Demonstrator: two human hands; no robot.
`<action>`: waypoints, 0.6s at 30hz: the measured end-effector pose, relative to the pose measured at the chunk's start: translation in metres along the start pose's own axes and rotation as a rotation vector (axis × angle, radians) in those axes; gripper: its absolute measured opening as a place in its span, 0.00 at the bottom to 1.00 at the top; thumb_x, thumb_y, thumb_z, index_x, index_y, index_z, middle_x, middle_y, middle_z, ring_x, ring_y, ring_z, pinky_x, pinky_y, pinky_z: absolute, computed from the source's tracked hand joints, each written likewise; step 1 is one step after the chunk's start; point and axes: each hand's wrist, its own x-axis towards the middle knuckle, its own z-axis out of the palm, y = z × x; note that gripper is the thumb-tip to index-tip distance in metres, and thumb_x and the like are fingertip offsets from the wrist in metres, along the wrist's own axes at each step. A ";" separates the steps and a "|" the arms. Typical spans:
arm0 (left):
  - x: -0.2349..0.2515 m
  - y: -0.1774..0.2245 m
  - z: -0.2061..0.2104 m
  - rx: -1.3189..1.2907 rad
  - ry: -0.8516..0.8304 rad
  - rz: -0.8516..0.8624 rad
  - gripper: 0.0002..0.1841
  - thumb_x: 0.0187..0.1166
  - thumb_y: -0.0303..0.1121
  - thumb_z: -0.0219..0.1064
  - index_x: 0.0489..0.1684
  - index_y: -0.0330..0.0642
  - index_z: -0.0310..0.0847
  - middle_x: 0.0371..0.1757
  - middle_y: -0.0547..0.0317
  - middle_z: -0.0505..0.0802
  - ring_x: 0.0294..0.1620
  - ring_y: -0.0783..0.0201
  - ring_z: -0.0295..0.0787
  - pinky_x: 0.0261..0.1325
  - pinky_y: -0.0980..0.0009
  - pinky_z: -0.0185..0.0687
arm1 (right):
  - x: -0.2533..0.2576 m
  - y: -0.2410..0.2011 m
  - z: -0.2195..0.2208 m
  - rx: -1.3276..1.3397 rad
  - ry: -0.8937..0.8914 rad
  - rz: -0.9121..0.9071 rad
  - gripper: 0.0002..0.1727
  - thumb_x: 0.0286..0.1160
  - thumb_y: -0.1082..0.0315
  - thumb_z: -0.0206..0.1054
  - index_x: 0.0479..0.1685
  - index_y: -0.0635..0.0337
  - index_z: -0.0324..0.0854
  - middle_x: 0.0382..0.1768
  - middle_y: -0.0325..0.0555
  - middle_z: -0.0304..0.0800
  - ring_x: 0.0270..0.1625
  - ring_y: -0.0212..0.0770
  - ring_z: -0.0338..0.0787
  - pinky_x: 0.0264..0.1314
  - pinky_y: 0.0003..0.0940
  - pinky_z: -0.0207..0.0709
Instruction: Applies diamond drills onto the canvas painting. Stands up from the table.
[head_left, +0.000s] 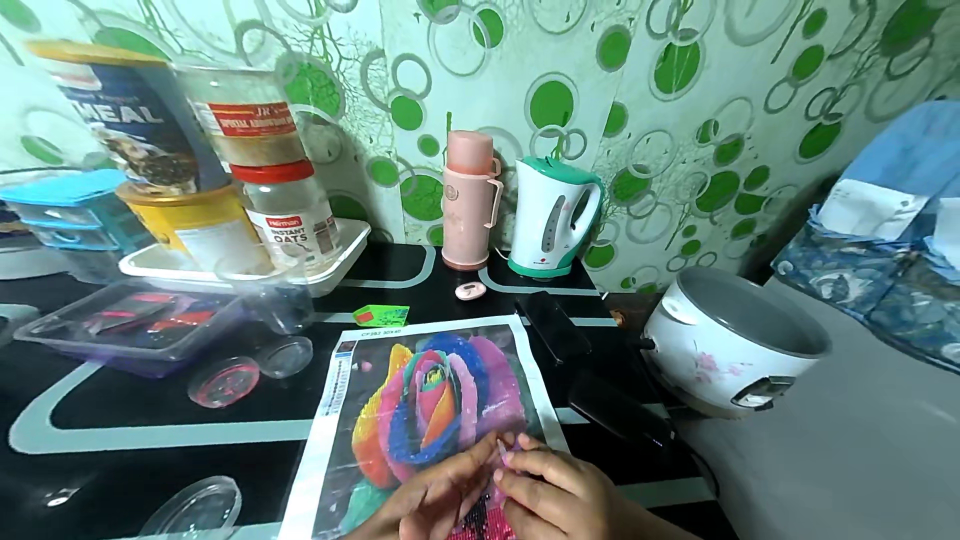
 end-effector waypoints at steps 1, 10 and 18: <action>0.000 0.000 0.000 0.008 0.001 0.000 0.51 0.73 0.69 0.64 0.91 0.39 0.59 0.89 0.50 0.70 0.91 0.54 0.61 0.92 0.57 0.53 | 0.000 0.000 0.000 -0.007 -0.001 0.002 0.09 0.81 0.75 0.62 0.38 0.56 0.88 0.51 0.48 0.95 0.62 0.47 0.92 0.77 0.39 0.78; -0.003 -0.001 -0.003 0.053 0.014 -0.012 0.52 0.72 0.69 0.65 0.91 0.39 0.59 0.90 0.49 0.69 0.91 0.53 0.61 0.92 0.56 0.54 | -0.001 0.002 0.003 -0.008 0.006 0.019 0.07 0.81 0.73 0.64 0.40 0.56 0.88 0.50 0.47 0.95 0.63 0.46 0.92 0.77 0.40 0.78; -0.003 -0.002 -0.006 0.055 0.038 -0.028 0.50 0.72 0.70 0.64 0.88 0.40 0.64 0.87 0.48 0.73 0.89 0.53 0.65 0.90 0.58 0.59 | -0.004 0.020 0.009 0.629 0.328 0.479 0.05 0.80 0.69 0.70 0.49 0.57 0.87 0.47 0.41 0.96 0.55 0.33 0.95 0.65 0.31 0.88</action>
